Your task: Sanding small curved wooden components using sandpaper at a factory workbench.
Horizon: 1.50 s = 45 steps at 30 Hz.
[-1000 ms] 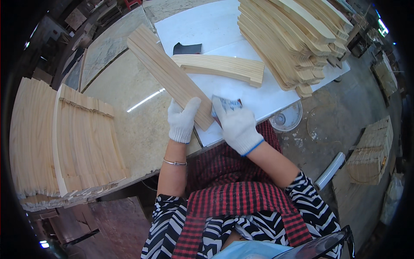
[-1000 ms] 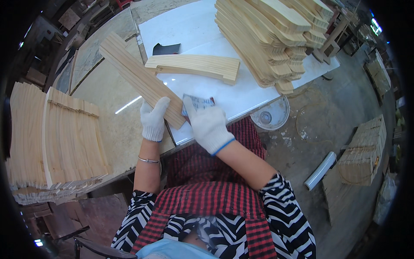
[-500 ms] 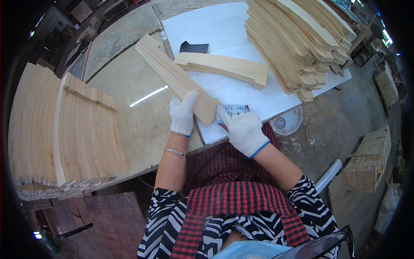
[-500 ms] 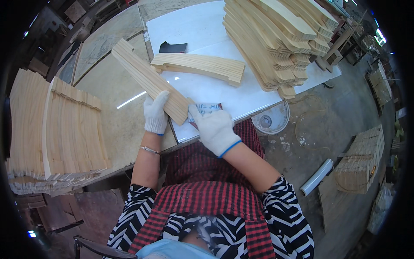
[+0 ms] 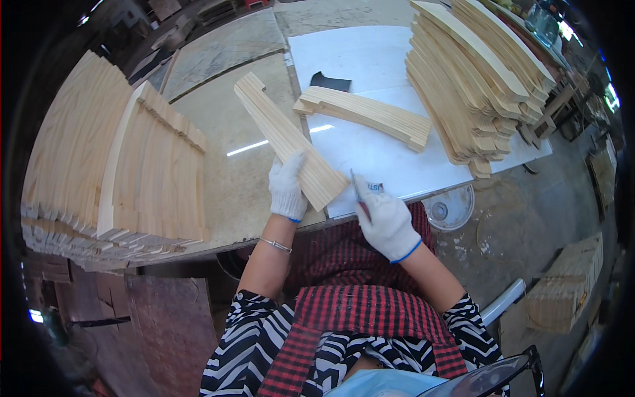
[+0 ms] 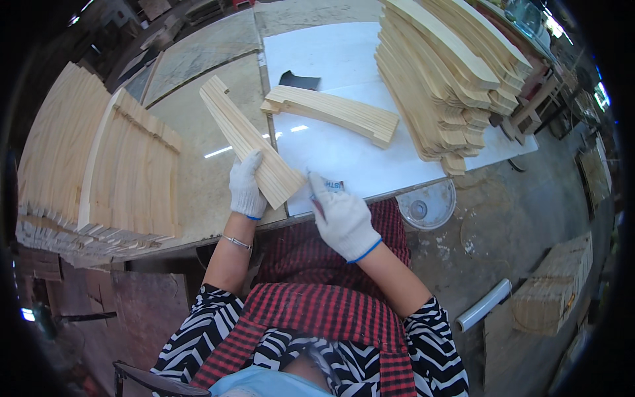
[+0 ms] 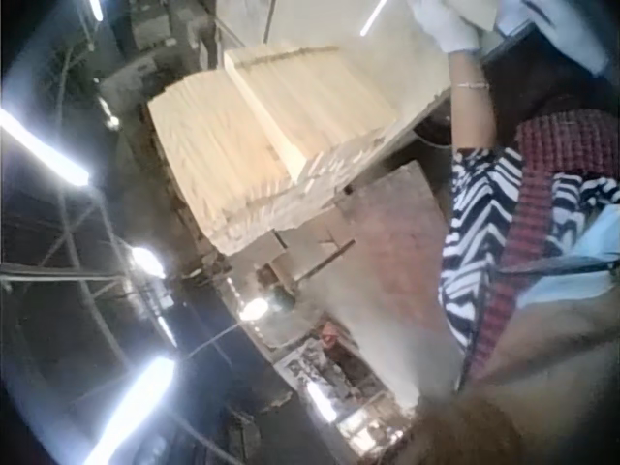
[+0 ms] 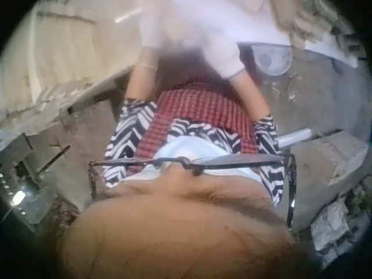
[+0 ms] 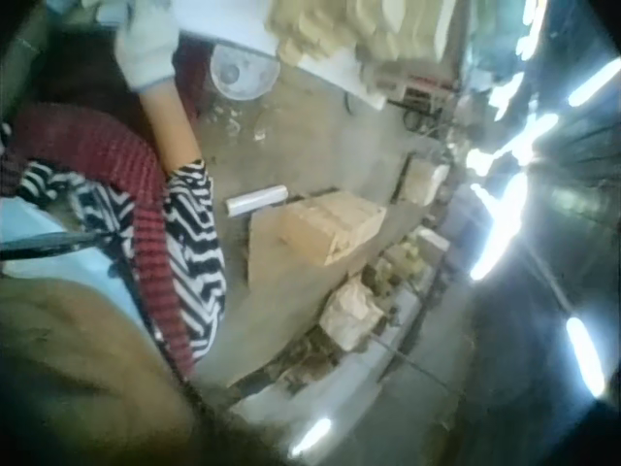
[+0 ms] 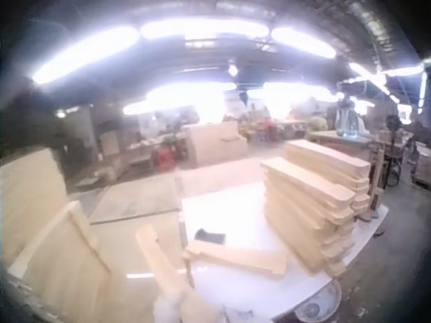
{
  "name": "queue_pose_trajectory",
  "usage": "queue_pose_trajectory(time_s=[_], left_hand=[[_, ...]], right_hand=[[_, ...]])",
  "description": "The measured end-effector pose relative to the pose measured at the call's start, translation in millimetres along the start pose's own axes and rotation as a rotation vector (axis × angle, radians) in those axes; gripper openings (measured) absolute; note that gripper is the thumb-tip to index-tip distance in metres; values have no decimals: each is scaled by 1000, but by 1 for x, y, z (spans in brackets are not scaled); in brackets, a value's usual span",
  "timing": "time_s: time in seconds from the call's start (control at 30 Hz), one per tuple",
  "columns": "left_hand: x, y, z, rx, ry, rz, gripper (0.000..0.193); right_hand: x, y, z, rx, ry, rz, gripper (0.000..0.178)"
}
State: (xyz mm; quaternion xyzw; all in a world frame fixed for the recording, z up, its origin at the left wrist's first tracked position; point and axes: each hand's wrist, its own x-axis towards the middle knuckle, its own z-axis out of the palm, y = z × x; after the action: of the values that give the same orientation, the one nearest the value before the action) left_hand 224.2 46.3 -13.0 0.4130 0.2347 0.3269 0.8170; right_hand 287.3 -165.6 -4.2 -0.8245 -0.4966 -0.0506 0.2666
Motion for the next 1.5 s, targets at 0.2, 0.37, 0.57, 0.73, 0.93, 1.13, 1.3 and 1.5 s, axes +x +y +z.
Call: queue_pose_trajectory(time_s=[0.2,0.37,0.57,0.73,0.93,1.13,1.3,1.5], left_hand=[[-9,50,-34,613,-66,17,60],[-17,81,-52,1337,-56,79,72],[-23,85,-26,1996,3,53,83],[-14,71,-22,2070,-3,25,80],[-51,140,3,1953,-50,293,70],[-98,270,38,2015,202,758,52],[-85,332,30,2203,593,439,57],[-67,338,-2,2287,660,245,55]], right_hand=[[49,31,-5,59,54,125,54],[59,57,24,88,86,157,52],[58,53,21,232,136,194,32],[56,51,18,241,169,165,37],[55,55,16,302,154,197,49],[54,58,21,309,141,203,43],[54,57,17,286,138,219,38],[55,56,19,313,150,185,42]])
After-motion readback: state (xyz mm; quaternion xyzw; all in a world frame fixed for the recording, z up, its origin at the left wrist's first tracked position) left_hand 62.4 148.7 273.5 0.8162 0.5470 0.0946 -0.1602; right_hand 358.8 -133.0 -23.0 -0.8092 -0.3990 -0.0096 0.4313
